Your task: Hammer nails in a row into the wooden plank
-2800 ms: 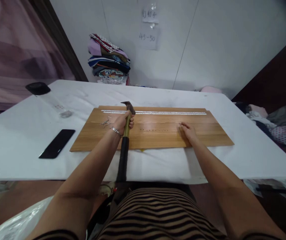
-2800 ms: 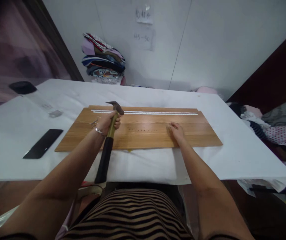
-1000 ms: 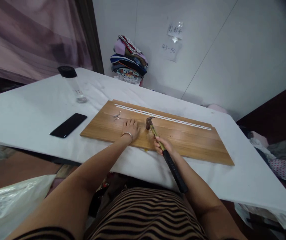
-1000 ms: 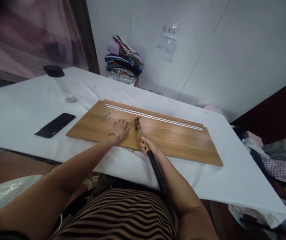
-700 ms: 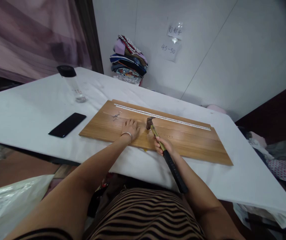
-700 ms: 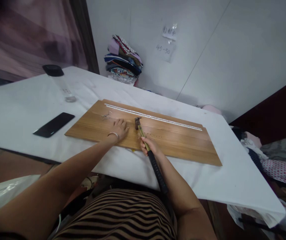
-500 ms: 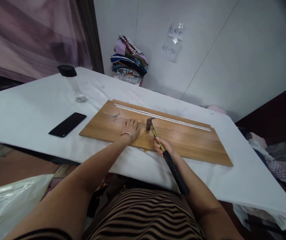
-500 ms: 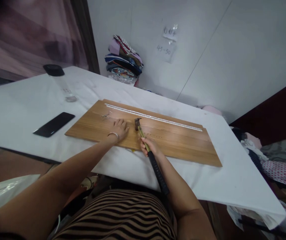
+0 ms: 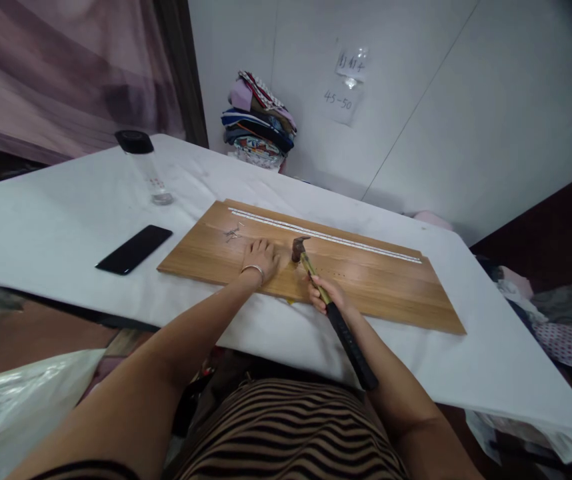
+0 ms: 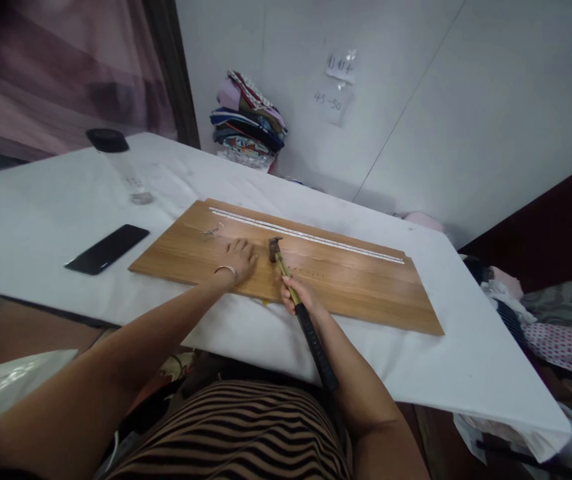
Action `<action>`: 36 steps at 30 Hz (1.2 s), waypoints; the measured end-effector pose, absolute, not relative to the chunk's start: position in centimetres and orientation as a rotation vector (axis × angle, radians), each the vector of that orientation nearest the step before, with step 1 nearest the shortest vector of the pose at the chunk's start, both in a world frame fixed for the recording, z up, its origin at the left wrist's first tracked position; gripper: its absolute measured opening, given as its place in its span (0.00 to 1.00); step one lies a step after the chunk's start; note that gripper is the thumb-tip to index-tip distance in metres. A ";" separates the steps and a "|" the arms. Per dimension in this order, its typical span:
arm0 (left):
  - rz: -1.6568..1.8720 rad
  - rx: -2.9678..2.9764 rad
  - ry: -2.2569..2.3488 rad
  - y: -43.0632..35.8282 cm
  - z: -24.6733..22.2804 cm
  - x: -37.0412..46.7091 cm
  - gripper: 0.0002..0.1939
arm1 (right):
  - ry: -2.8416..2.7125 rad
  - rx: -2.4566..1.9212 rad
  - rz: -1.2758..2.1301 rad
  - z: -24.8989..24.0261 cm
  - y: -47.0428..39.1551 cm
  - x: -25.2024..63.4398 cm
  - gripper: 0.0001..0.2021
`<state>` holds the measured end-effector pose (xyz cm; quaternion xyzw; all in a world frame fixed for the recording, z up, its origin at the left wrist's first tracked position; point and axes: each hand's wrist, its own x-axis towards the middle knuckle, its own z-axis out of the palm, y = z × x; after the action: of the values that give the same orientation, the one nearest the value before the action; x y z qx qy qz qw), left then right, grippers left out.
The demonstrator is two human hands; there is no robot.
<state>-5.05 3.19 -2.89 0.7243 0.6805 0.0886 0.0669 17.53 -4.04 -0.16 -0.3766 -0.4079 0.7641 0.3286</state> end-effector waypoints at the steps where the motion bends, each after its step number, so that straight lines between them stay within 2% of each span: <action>1: 0.273 2.181 2.050 3.2 -3.0 -5.1 0.26 | -1.058 -0.972 2.009 -0.2 -4.0 17.6 0.20; 17: 0.282 2.197 2.037 3.1 -2.6 -4.9 0.26 | -1.063 -1.018 1.998 -0.1 -4.2 17.6 0.15; 25: 0.294 2.212 2.041 3.2 -2.8 -5.0 0.26 | -1.043 -0.989 2.001 -0.1 -4.0 17.8 0.20; 36: 0.306 2.210 2.035 3.2 -2.8 -4.9 0.25 | -1.056 -0.990 1.978 0.0 -4.3 17.8 0.19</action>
<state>-4.92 3.23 -2.79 0.7305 0.6726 0.1011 0.0611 17.76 -4.27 -0.03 -0.3799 -0.4055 0.7595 0.3382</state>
